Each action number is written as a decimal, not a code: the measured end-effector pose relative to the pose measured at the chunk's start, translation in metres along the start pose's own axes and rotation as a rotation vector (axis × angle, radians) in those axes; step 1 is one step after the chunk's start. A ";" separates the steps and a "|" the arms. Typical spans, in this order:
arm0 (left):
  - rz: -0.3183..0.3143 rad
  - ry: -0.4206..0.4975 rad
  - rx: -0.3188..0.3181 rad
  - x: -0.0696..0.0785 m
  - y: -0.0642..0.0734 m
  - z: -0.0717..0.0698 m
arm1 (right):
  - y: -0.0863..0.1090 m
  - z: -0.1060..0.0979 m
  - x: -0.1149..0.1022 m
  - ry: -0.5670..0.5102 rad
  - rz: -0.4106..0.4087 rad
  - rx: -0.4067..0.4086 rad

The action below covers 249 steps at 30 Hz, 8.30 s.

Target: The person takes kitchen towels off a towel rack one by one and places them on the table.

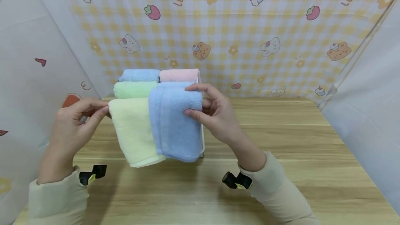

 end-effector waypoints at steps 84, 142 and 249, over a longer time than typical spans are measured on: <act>-0.024 0.062 0.026 -0.002 0.001 0.004 | 0.018 -0.126 0.044 -0.047 -0.304 0.702; -0.024 0.119 0.055 -0.005 0.004 0.006 | -0.004 -0.165 0.196 0.258 0.477 0.095; -0.065 0.149 0.133 -0.006 0.007 0.014 | 0.034 -0.030 0.034 0.322 -0.105 -0.247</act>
Point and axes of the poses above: each hand's wrist, its own y-axis away from the middle knuckle, its own z-axis out of the palm, x = y × z, the point moved 2 cm from there along -y, towards the middle knuckle, and after that the axes turned 1 degree about z, right-handed, at the moved point
